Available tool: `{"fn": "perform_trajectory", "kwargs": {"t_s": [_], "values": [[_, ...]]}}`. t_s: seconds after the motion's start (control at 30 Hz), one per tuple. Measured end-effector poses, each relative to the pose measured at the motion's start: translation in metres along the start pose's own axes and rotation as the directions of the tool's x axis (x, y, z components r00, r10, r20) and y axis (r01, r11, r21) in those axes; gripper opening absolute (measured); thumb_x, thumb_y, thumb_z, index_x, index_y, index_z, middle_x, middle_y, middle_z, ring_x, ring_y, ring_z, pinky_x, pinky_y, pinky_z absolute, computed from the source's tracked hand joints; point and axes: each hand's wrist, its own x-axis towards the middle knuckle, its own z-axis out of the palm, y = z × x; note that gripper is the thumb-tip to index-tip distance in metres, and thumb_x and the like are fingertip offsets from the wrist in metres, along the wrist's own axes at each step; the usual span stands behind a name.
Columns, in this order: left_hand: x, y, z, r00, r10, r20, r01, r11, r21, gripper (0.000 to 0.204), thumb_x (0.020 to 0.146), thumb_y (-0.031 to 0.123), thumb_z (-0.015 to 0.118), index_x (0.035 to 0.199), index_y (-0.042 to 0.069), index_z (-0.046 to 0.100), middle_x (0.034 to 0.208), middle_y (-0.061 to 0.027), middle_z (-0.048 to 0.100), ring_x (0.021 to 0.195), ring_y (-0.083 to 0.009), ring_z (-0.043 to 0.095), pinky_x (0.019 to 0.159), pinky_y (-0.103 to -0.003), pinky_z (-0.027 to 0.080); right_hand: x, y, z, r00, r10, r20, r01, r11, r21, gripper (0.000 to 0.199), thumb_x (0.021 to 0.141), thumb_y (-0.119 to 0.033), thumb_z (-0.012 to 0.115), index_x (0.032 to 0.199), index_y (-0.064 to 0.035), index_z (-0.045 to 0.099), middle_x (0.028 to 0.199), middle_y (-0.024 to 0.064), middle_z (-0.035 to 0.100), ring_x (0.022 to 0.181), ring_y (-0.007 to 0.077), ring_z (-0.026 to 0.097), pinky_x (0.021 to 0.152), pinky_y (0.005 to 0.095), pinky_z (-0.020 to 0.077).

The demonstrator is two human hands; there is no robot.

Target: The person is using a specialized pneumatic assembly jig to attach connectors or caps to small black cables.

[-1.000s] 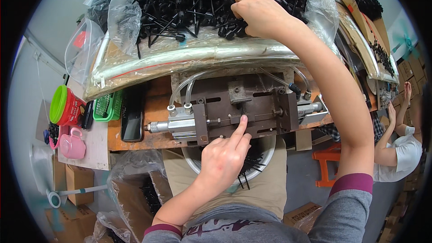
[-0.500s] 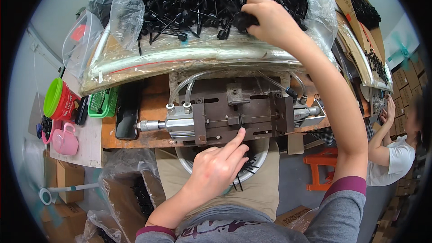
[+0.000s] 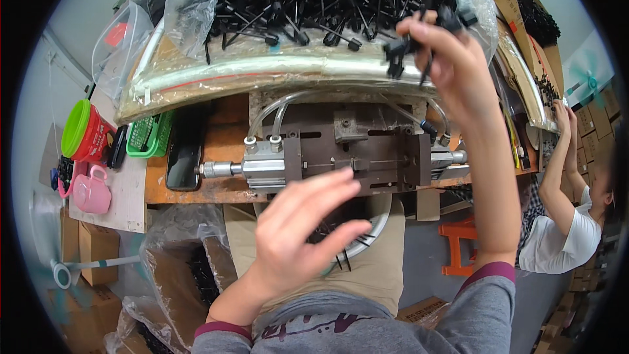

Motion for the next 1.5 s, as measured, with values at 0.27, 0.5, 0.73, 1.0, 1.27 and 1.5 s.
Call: {"fn": "perform_trajectory", "kwargs": {"t_s": [0.27,0.5,0.73,1.0,1.27,1.5], "values": [[-0.001,0.001,0.020,0.988,-0.134,-0.073,0.119,0.977,-0.175,0.041,0.071,-0.001,0.082,0.108,-0.003,0.066,0.109,-0.0150,0.067,0.088,-0.0238,0.069,0.073,-0.032,0.059,-0.115,0.028,0.042,0.881,0.438,0.180,-0.470,0.768,0.436,0.016,0.087,-0.012,0.070,0.096,-0.0014,0.062,0.100,0.0116,0.068,0.056,0.0060,0.057,0.047,0.0166,0.0431],[-0.006,-0.002,0.009,0.997,-0.082,-0.014,0.074,0.952,-0.296,0.035,0.064,0.000,0.087,0.096,0.002,0.073,0.093,-0.0101,0.070,0.082,-0.0196,0.067,0.069,-0.028,0.054,-0.137,0.038,0.036,0.839,0.508,0.193,-0.530,0.686,0.499,0.016,0.091,-0.015,0.067,0.095,-0.0005,0.062,0.099,0.0138,0.067,0.053,0.0064,0.055,0.050,0.0180,0.0446],[-0.016,-0.003,0.001,0.965,-0.250,0.074,0.261,0.931,-0.255,0.038,0.058,-0.005,0.088,0.091,0.002,0.072,0.090,-0.0082,0.066,0.083,-0.0144,0.062,0.066,-0.025,0.050,-0.153,0.038,0.025,0.889,0.457,0.029,-0.405,0.755,0.516,0.015,0.092,-0.012,0.063,0.091,0.0033,0.061,0.104,0.0166,0.066,0.050,0.0079,0.054,0.047,0.0192,0.0456],[-0.023,-0.021,0.036,0.975,-0.044,0.219,-0.015,0.965,0.262,0.029,0.070,0.000,0.076,0.099,0.000,0.069,0.126,-0.0172,0.063,0.098,-0.0305,0.067,0.093,-0.040,0.055,-0.162,0.036,0.017,0.909,0.382,-0.170,-0.295,0.874,0.387,0.012,0.089,-0.008,0.065,0.086,0.0042,0.062,0.101,0.0184,0.065,0.051,0.0078,0.055,0.043,0.0175,0.0452],[-0.011,-0.024,0.043,0.964,-0.074,0.257,-0.050,0.893,0.447,0.024,0.074,0.007,0.074,0.097,0.004,0.069,0.127,-0.0106,0.065,0.079,-0.0222,0.069,0.082,-0.034,0.056,-0.170,0.040,0.014,0.910,0.371,-0.184,-0.304,0.900,0.312,0.010,0.089,-0.006,0.066,0.089,0.0037,0.064,0.099,0.0173,0.065,0.055,0.0066,0.056,0.044,0.0166,0.0460],[-0.007,-0.017,0.033,0.937,-0.216,0.274,0.158,0.963,0.217,0.037,0.071,0.004,0.079,0.107,0.003,0.070,0.123,-0.0111,0.067,0.078,-0.0180,0.070,0.069,-0.029,0.056,-0.169,0.038,0.015,0.906,0.399,-0.145,-0.342,0.889,0.305,0.008,0.088,-0.005,0.067,0.089,0.0024,0.063,0.098,0.0154,0.065,0.061,0.0071,0.058,0.045,0.0173,0.0469]]}}
